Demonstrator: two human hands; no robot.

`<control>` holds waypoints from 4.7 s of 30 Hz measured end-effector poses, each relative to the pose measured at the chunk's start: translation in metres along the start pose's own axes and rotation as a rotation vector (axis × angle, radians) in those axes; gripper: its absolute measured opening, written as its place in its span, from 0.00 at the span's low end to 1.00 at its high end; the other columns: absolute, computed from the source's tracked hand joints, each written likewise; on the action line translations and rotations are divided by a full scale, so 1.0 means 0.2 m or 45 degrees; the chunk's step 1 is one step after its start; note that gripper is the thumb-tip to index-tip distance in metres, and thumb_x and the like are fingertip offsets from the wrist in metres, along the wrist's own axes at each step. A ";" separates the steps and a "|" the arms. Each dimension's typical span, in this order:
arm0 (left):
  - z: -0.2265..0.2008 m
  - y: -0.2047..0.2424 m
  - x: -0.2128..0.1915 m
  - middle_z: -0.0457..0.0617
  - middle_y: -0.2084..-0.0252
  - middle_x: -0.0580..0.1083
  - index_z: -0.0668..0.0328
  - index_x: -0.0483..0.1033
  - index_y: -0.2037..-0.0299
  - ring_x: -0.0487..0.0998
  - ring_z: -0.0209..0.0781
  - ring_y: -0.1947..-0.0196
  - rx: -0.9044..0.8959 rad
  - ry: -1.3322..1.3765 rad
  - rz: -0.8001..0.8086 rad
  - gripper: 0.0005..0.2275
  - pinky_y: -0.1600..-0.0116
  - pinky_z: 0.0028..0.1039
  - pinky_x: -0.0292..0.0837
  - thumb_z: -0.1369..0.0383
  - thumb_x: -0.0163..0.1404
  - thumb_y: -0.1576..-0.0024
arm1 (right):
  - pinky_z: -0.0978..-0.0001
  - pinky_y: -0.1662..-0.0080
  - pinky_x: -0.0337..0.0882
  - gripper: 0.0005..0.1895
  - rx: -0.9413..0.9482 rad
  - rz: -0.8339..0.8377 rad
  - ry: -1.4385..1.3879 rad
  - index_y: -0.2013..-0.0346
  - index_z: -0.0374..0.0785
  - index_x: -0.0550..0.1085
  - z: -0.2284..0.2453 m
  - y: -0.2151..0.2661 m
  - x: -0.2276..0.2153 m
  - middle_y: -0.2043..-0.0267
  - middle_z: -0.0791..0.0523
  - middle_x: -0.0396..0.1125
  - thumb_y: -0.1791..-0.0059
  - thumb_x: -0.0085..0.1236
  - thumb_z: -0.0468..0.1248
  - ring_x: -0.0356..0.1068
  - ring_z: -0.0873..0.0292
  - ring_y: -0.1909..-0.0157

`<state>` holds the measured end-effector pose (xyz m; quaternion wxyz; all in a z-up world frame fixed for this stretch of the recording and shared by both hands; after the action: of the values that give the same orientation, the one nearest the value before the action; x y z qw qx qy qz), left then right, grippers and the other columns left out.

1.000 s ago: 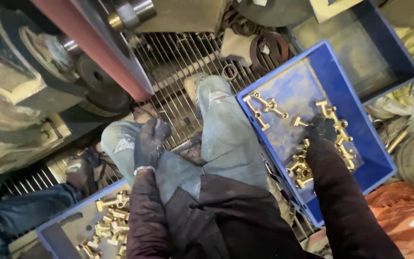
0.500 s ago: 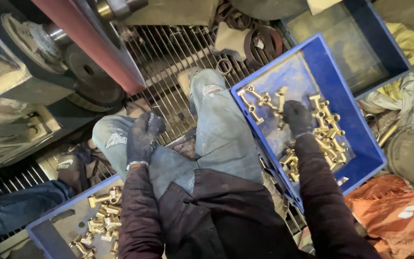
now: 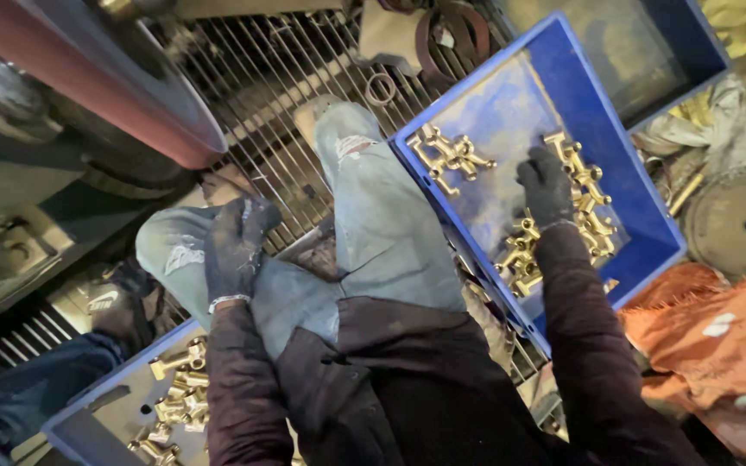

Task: The person sits on the floor and repeatedly picks up brass-colored metal fittings from a blue bin, presses them against a rotating grinding wheel to smooth edges, and places the finished pieces into a second blue bin.

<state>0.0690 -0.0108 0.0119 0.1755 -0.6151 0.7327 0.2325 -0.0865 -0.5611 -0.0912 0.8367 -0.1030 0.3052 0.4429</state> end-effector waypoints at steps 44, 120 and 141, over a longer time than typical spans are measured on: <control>0.10 0.03 -0.03 0.66 0.55 0.78 0.70 0.76 0.47 0.79 0.60 0.54 -0.004 0.005 -0.059 0.19 0.49 0.41 0.72 0.59 0.55 0.39 | 0.61 0.40 0.72 0.20 -0.669 0.057 -0.047 0.37 0.30 0.70 0.76 -0.08 0.38 0.39 0.46 0.70 0.43 0.59 0.29 0.72 0.52 0.41; 0.14 -0.02 -0.01 0.67 0.55 0.77 0.67 0.76 0.48 0.79 0.65 0.54 0.016 -0.023 -0.044 0.16 0.50 0.45 0.72 0.60 0.51 0.36 | 0.56 0.62 0.74 0.20 0.016 0.019 0.574 0.61 0.36 0.75 -0.28 0.41 0.03 0.67 0.48 0.74 0.53 0.65 0.50 0.76 0.50 0.66; 0.07 -0.02 -0.01 0.67 0.55 0.77 0.69 0.75 0.48 0.79 0.64 0.53 -0.050 -0.037 0.016 0.19 0.49 0.44 0.71 0.59 0.53 0.39 | 0.54 0.54 0.71 0.22 0.164 0.371 0.542 0.59 0.35 0.76 0.34 -0.42 0.38 0.64 0.45 0.74 0.44 0.52 0.53 0.75 0.46 0.61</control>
<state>0.0740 -0.0016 0.0016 0.1725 -0.6103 0.7293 0.2567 0.0416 -0.5282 -0.0917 0.6859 -0.0952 0.5135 0.5068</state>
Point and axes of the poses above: each hand's wrist, its own y-axis away from the middle knuckle, its own x-axis out of the palm, z = x × y, the point moved 8 cm from there along -y, towards the middle knuckle
